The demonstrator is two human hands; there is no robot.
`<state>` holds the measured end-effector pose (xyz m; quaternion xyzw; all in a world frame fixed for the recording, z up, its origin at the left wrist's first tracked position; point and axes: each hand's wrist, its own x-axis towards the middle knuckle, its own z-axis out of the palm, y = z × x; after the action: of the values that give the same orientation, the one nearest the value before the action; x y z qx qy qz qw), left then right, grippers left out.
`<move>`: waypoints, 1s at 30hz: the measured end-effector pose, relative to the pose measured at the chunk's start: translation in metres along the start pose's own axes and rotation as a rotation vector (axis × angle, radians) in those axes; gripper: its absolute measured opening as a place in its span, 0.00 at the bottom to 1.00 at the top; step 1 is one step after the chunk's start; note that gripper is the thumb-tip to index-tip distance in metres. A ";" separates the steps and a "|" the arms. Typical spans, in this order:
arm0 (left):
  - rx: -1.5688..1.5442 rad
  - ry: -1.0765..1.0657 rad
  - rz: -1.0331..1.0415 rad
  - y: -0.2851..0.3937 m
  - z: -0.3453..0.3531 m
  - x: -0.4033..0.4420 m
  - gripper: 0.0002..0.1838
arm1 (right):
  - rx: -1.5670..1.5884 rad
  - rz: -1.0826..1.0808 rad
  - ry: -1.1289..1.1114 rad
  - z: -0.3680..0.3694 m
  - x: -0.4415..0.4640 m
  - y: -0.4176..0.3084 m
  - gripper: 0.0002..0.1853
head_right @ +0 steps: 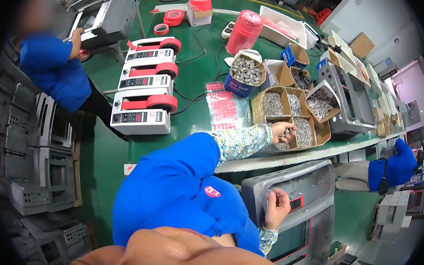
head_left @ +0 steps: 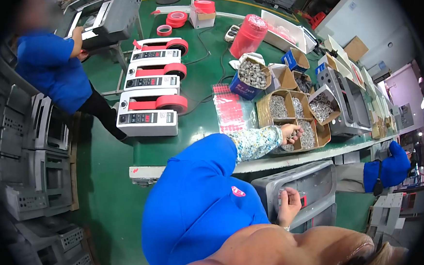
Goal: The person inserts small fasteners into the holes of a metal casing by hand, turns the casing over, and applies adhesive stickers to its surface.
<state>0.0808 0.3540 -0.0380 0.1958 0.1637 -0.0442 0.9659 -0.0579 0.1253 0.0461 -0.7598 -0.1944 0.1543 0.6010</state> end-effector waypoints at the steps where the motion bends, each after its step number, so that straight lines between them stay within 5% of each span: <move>1: 0.020 0.007 -0.007 0.001 0.007 -0.017 0.11 | 0.000 -0.013 -0.006 0.000 0.000 -0.001 0.05; 4: 0.090 -0.005 0.001 -0.003 0.007 -0.044 0.16 | 0.037 -0.026 -0.004 0.001 -0.006 -0.005 0.05; 8: -0.066 -0.142 -0.080 -0.009 0.015 -0.077 0.09 | 0.057 -0.091 0.082 -0.004 -0.007 -0.009 0.05; 14: 0.062 -0.172 0.001 -0.022 0.032 -0.119 0.07 | -0.379 -0.418 0.063 -0.048 -0.027 -0.034 0.04; 15: 0.145 -0.034 0.046 -0.024 0.048 -0.134 0.07 | -0.431 -0.425 0.076 -0.056 -0.026 -0.037 0.05; 20: 0.254 -0.096 0.101 -0.052 0.053 -0.162 0.10 | -0.501 -0.263 0.152 -0.108 -0.045 -0.030 0.06; 22: 0.247 -0.088 0.107 -0.061 0.050 -0.167 0.10 | -0.571 -0.390 0.196 -0.120 -0.044 -0.013 0.05; 30: 0.286 -0.117 0.106 -0.090 0.066 -0.192 0.11 | -0.792 -0.348 0.282 -0.153 -0.039 0.001 0.03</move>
<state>-0.0937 0.2498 0.0506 0.3368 0.0887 -0.0274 0.9370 -0.0210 -0.0241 0.0800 -0.9006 -0.2795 -0.1404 0.3018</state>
